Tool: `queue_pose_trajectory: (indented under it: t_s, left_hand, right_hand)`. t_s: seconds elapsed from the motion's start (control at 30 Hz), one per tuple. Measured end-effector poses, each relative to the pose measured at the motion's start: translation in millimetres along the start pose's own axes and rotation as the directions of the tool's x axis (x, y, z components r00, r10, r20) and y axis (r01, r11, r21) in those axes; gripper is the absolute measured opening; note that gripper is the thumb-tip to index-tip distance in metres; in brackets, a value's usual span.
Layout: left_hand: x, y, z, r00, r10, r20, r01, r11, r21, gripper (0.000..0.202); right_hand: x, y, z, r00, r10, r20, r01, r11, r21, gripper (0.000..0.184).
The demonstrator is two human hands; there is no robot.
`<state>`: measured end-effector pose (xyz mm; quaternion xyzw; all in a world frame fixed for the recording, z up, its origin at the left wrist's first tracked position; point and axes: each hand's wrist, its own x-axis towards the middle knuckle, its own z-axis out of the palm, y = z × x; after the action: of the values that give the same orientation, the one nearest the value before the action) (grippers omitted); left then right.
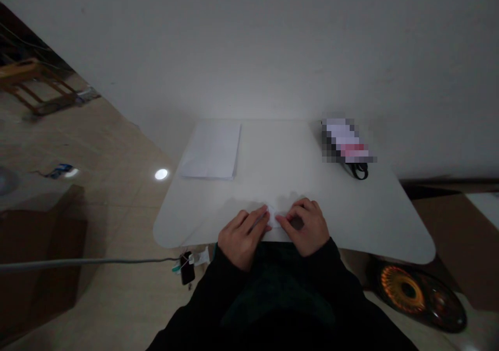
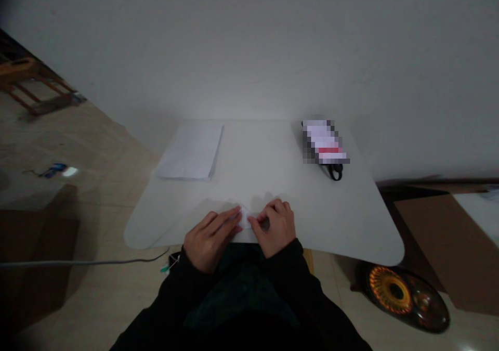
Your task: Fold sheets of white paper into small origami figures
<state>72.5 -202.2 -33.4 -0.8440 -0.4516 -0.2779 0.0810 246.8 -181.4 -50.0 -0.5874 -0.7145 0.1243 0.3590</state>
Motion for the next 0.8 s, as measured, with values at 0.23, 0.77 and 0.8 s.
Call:
queue_pose_trajectory:
  t_s: [0.23,0.77,0.8]
  left_hand:
    - [-5,1,0.7,0.996,0.041,0.076,-0.047,0.996,0.081,0.033]
    - [-8,4,6.7,0.998,0.050,0.042,-0.056,0.985,0.164,0.038]
    - [-8,4,7.0,0.998,0.047,0.036,-0.053,0.985,0.163,0.038]
  right_hand:
    - [-19,-15,0,0.993,-0.047,-0.104,0.044,0.999,-0.032,0.023]
    - [-61,-10,3,0.949,-0.226,-0.220,0.166,0.951,-0.261,0.035]
    - [-61,-8,0,0.955,-0.215,-0.203,0.161,0.953,-0.256,0.037]
